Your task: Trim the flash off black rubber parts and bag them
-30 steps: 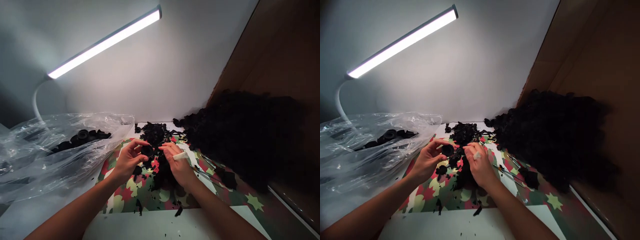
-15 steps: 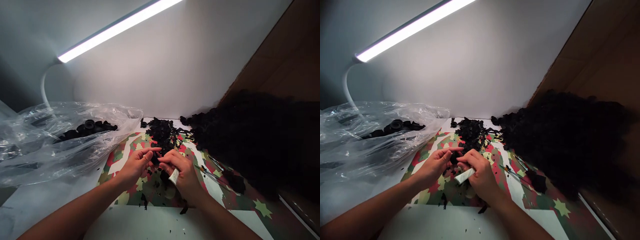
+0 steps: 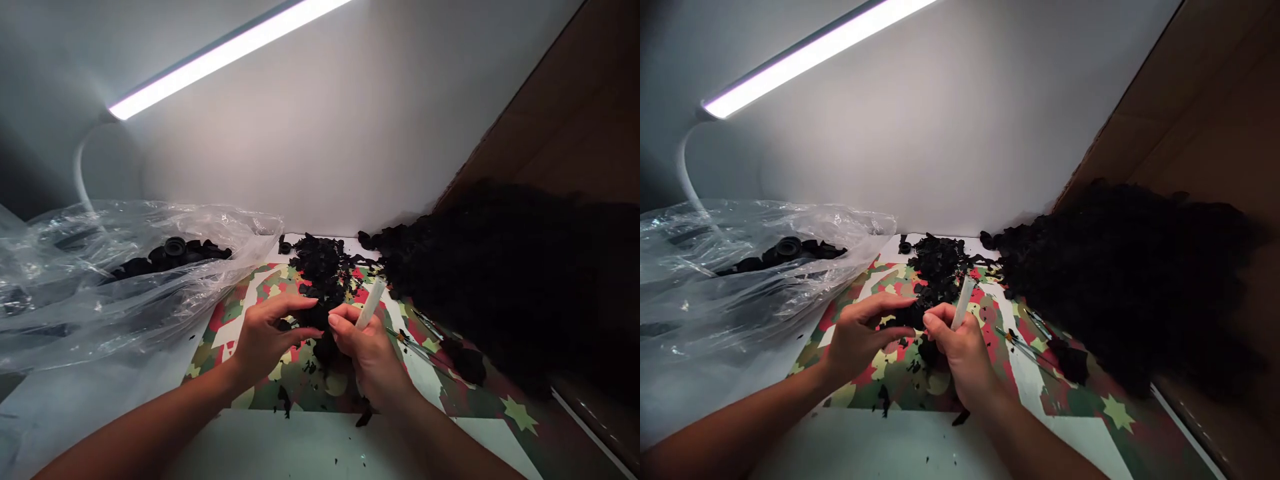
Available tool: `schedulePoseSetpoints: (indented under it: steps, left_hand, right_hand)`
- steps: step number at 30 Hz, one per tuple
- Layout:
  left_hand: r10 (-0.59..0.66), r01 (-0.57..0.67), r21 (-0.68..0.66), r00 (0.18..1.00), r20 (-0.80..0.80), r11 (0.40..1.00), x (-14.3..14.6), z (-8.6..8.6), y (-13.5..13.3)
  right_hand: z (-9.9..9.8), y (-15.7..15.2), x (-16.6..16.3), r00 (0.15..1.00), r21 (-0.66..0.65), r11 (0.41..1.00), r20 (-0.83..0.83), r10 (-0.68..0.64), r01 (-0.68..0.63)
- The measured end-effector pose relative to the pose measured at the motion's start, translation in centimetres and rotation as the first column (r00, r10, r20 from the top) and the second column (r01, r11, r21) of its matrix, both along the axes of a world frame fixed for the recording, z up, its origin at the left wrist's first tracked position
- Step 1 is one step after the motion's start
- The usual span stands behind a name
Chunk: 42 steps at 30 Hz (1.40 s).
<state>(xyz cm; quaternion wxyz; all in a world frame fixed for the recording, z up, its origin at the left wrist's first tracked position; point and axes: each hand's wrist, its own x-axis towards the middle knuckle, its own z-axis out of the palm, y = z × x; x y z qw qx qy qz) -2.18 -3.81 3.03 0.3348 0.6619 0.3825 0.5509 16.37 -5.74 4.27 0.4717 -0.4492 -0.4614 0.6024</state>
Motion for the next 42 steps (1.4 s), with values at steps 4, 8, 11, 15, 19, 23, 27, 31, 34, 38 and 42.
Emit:
schedulePoseSetpoints:
  steps: [4, 8, 11, 15, 19, 23, 27, 31, 34, 38, 42]
  left_hand:
    - [-0.049, 0.059, -0.081, 0.992, 0.118, 0.995, 0.0, 0.2, 0.1]
    - [-0.092, 0.138, -0.243, 0.977, 0.192, 0.960, 0.1, 0.2, 0.1]
    - [-0.122, 0.171, -0.354, 0.980, 0.155, 0.919, 0.1, 0.2, 0.2]
    - [-0.135, 0.153, -0.367, 0.988, 0.073, 0.918, 0.3, 0.3, 0.1]
    - [-0.147, 0.117, -0.332, 0.987, -0.067, 0.936, 0.6, 0.6, -0.4]
    - [-0.170, 0.136, -0.348, 0.983, -0.068, 0.928, 1.0, 0.9, -0.5]
    - [-0.180, 0.140, -0.385, 0.981, -0.070, 0.912, 1.5, 1.2, -0.3]
    - [-0.168, 0.108, -0.358, 0.976, -0.141, 0.928, 1.8, 1.6, -0.3]
    - [-0.157, 0.092, -0.309, 0.968, -0.193, 0.947, 1.8, 1.9, -0.4]
    - [-0.130, 0.076, -0.218, 0.961, -0.244, 0.973, 1.7, 1.7, -0.4]
    - [-0.121, 0.091, -0.132, 0.964, -0.238, 0.987, 1.7, 1.1, -0.2]
  right_hand:
    - [0.0, 0.0, 0.0, 0.980, -0.156, 0.984, -0.190, 0.053, -0.083]
    - [-0.1, 0.4, 0.6, 0.990, -0.050, 0.989, -0.021, 0.138, -0.139]
    - [-0.1, 0.5, 1.0, 0.969, 0.143, 0.986, 0.242, 0.053, -0.090]
    - [0.4, 0.2, 0.7, 0.897, 0.429, 0.896, 0.434, -0.091, -0.117]
    - [0.6, 0.0, 0.2, 0.861, 0.591, 0.799, 0.460, -0.217, -0.115]
    - [0.4, 0.2, -0.2, 0.794, 0.608, 0.792, 0.512, -0.328, -0.065]
    - [-0.1, 0.4, -0.7, 0.760, 0.642, 0.766, 0.512, -0.401, -0.029]
    - [-0.5, 0.6, -1.1, 0.736, 0.657, 0.753, 0.529, -0.423, -0.040]
    - [-0.3, 0.7, -1.1, 0.736, 0.648, 0.760, 0.537, -0.412, -0.047]
    - [0.3, 0.5, -1.0, 0.741, 0.612, 0.790, 0.550, -0.386, -0.044]
    - [0.5, 0.3, -1.2, 0.749, 0.565, 0.824, 0.566, -0.344, -0.047]
